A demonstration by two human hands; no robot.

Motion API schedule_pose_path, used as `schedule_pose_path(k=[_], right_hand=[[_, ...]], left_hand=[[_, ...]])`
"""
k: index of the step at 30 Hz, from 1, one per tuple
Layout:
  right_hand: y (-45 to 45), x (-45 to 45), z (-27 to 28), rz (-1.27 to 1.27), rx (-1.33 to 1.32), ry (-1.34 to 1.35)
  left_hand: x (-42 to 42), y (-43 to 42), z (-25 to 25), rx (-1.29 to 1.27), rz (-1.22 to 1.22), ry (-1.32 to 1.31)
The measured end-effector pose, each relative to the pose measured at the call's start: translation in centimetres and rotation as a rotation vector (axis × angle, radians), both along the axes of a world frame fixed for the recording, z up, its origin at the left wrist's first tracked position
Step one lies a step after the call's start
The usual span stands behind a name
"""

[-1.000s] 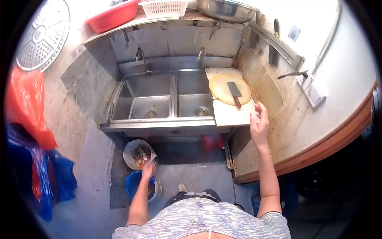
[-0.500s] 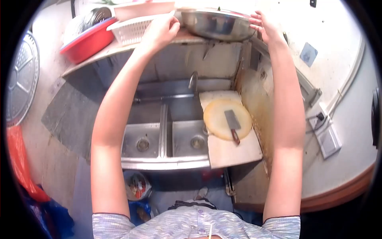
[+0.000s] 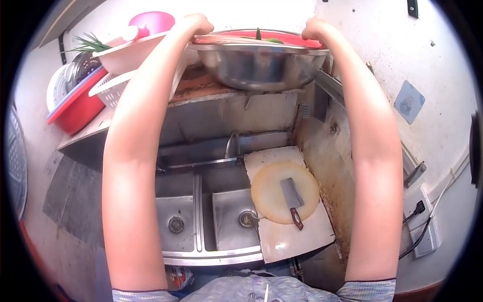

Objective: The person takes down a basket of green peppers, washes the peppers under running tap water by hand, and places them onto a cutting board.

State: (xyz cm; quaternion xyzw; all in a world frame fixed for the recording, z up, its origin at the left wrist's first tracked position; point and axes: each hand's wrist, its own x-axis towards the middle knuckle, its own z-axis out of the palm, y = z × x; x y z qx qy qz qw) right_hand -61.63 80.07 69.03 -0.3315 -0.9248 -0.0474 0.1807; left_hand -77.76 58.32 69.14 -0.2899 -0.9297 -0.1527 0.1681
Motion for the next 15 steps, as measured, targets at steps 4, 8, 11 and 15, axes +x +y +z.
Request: schedule_pose_path(k=[4,8,11,15], right_hand=[[1.5,-1.5,-0.5,-0.103,-0.012,-0.203],[2.6,-2.5,-0.4,-0.243,-0.097,-0.188],[4.1,-3.2,-0.5,-0.230,-0.072,-0.207],[2.9,-2.6,-0.8,-0.186,-0.103,-0.191]], left_hand=[[-0.7,1.8,0.9,-0.315,0.087,-0.043],[0.0,2.7,0.7,-0.433,0.165,0.070],[-4.0,3.4,1.6,-0.246,-0.004,0.080],[-6.4,4.3,3.8,0.446,-0.127,-0.347]])
